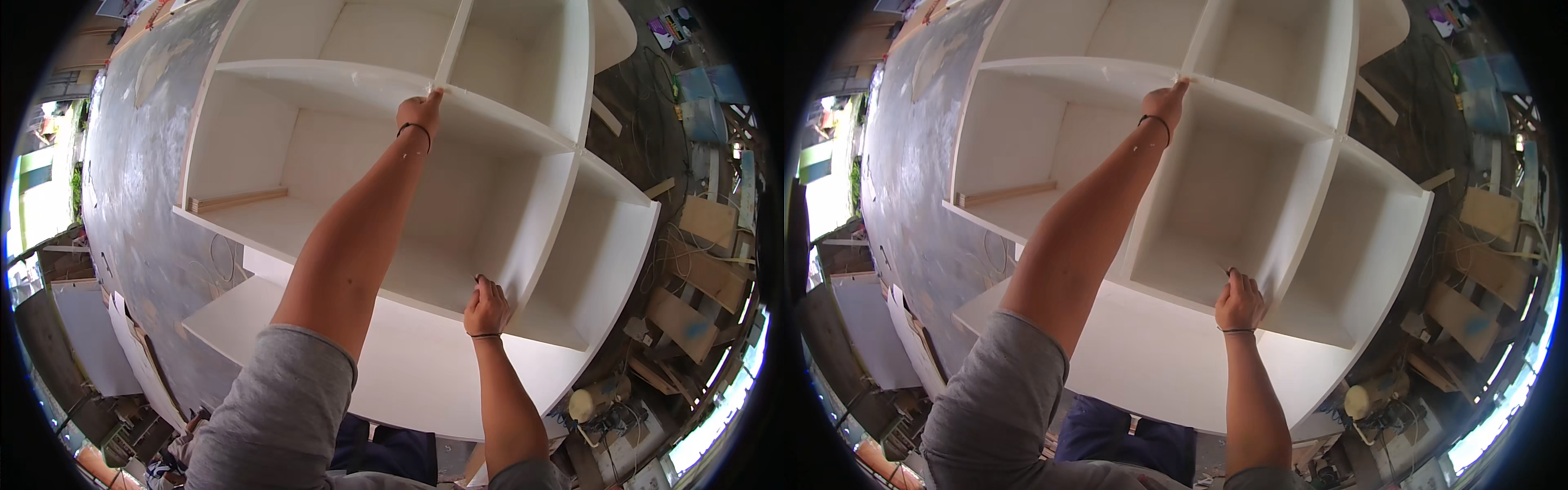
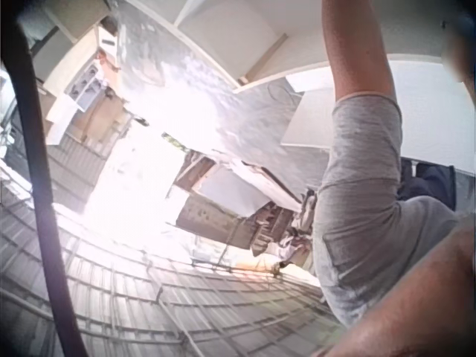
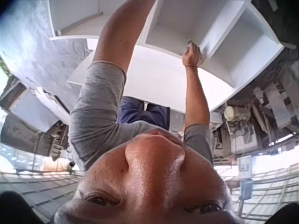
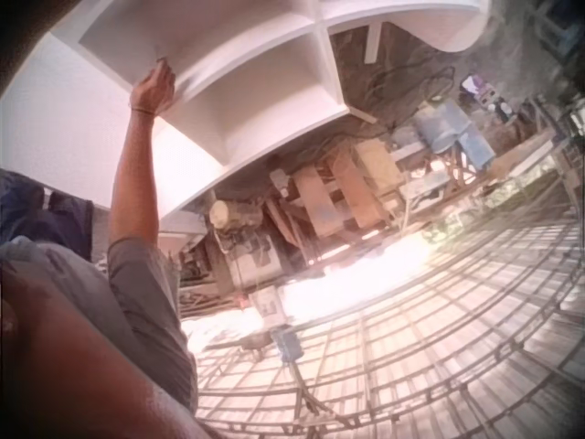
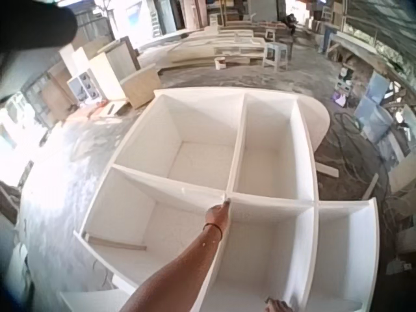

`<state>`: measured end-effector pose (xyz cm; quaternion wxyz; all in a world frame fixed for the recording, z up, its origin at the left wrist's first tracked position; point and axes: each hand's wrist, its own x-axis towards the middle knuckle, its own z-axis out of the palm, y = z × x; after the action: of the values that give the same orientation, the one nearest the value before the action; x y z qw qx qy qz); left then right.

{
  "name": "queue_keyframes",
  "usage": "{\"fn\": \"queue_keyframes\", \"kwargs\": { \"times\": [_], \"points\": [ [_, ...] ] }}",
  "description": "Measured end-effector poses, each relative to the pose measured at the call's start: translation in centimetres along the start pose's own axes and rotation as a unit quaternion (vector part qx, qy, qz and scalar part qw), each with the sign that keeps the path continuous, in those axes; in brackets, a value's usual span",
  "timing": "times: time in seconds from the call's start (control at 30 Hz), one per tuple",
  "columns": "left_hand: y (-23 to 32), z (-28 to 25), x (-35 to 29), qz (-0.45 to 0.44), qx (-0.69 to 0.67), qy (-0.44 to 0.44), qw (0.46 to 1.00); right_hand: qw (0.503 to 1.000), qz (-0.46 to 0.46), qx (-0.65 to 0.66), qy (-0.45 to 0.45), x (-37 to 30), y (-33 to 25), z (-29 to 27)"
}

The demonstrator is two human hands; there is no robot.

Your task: The person sands the edges and surfaces of a white wooden cabinet using a sanding block. They work on the exterior edges and then move to the interior shelves, smoothing the surfaces.

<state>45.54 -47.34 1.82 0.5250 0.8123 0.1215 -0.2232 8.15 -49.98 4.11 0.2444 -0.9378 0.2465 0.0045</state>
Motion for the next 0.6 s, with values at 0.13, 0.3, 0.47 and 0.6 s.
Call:
{"fn": "queue_keyframes", "kwargs": {
  "times": [0.13,0.3,0.47,0.6],
  "points": [
    [4.7,2.7,0.3,-0.124,-0.059,0.092,0.986,1.000,0.011,-0.001,0.014,0.6,-0.1,0.3],
    [1.5,1.2,4.4,-0.088,-0.327,0.023,0.941,1.000,0.001,0.001,0.015,0.6,-0.3,0.4],
    [4.0,-1.2,1.6,-0.158,-0.362,0.076,0.915,1.000,0.023,-0.006,0.018,0.5,0.4,0.3],
    [0.3,-0.6,3.0,-0.056,-0.170,-0.017,0.984,1.000,0.004,-0.003,0.013,0.5,-0.2,0.6]
  ]
}}
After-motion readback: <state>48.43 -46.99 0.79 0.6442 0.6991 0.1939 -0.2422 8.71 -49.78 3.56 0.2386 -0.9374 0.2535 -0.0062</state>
